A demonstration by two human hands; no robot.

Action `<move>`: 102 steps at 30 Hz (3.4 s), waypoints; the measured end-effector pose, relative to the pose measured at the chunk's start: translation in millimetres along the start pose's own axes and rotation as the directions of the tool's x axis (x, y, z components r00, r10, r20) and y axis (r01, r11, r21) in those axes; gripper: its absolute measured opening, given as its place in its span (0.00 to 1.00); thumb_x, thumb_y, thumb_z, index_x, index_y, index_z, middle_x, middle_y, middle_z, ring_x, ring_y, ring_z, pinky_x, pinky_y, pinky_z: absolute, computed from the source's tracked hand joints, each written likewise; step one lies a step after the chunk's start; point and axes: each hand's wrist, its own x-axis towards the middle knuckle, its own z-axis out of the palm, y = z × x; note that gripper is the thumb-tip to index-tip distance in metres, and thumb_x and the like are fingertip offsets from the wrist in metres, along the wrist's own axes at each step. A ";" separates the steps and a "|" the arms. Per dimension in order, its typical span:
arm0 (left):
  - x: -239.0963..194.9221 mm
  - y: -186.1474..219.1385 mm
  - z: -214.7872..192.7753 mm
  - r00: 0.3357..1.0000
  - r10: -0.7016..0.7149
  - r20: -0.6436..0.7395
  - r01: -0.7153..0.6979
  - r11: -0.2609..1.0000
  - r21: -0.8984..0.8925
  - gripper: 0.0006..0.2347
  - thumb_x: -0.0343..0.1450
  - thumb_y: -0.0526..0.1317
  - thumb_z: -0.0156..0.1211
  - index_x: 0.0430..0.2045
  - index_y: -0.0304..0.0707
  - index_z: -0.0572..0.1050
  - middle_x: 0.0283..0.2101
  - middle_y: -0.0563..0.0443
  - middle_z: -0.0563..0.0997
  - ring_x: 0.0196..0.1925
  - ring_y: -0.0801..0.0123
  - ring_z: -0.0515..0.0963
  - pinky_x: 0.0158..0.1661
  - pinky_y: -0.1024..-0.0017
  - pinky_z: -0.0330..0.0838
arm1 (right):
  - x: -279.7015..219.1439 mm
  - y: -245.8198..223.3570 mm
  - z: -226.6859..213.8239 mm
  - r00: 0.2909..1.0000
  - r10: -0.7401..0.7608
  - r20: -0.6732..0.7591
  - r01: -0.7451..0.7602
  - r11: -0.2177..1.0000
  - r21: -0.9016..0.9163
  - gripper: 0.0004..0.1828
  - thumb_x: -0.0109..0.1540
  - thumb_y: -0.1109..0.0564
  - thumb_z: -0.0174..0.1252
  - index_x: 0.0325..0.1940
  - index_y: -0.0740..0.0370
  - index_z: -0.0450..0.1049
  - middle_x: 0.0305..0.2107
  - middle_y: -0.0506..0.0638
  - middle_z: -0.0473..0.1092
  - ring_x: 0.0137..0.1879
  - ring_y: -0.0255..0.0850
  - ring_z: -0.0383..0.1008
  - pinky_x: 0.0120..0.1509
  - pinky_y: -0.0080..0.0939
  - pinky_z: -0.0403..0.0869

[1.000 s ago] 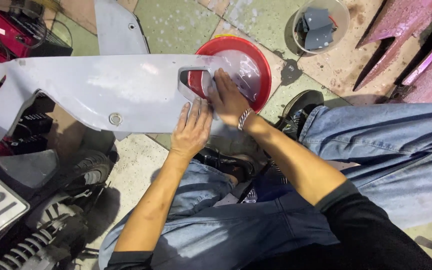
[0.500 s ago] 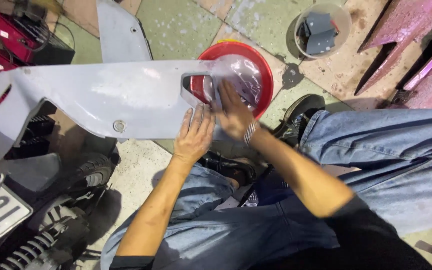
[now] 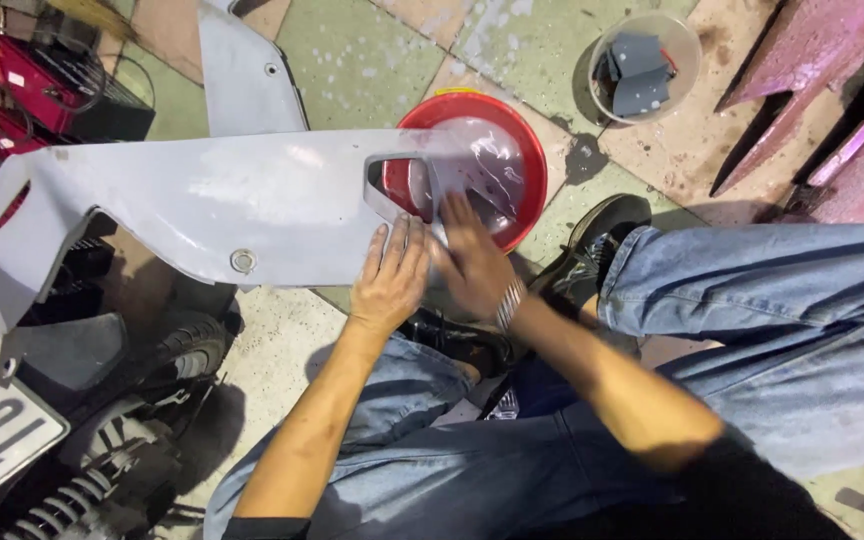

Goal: The person sits and sands a white motorcycle fairing with a wet sanding block, dipping the block into a red bucket of water. They work on the edges and surfaces of the part, then flip it over to sand the other side.

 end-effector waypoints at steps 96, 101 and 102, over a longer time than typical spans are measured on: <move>-12.2 0.5 12.6 0.999 -0.037 0.010 0.037 0.999 0.009 0.14 0.78 0.37 0.40 0.45 0.43 0.79 0.49 0.50 0.82 0.58 0.64 0.80 0.64 0.62 0.68 | 0.0 2.1 -24.4 0.979 0.024 0.202 -0.026 1.000 0.009 0.38 0.72 0.42 0.42 0.79 0.67 0.47 0.75 0.69 0.45 0.80 0.62 0.41 0.81 0.61 0.46; -12.4 2.1 7.8 0.999 -0.038 0.006 0.039 0.999 -0.009 0.14 0.78 0.36 0.40 0.44 0.42 0.79 0.50 0.49 0.81 0.58 0.63 0.80 0.64 0.62 0.68 | 68.4 53.5 12.1 0.994 -0.001 0.108 0.003 1.000 -0.013 0.41 0.72 0.34 0.38 0.77 0.69 0.52 0.72 0.71 0.51 0.78 0.65 0.49 0.80 0.65 0.49; -11.1 2.2 6.6 0.999 -0.039 0.008 0.039 0.999 -0.006 0.13 0.78 0.36 0.40 0.44 0.42 0.79 0.49 0.49 0.82 0.58 0.63 0.80 0.64 0.61 0.69 | 78.3 61.5 19.0 0.991 0.056 0.123 -0.056 0.998 0.001 0.43 0.71 0.32 0.37 0.78 0.67 0.52 0.73 0.67 0.51 0.79 0.61 0.48 0.81 0.63 0.47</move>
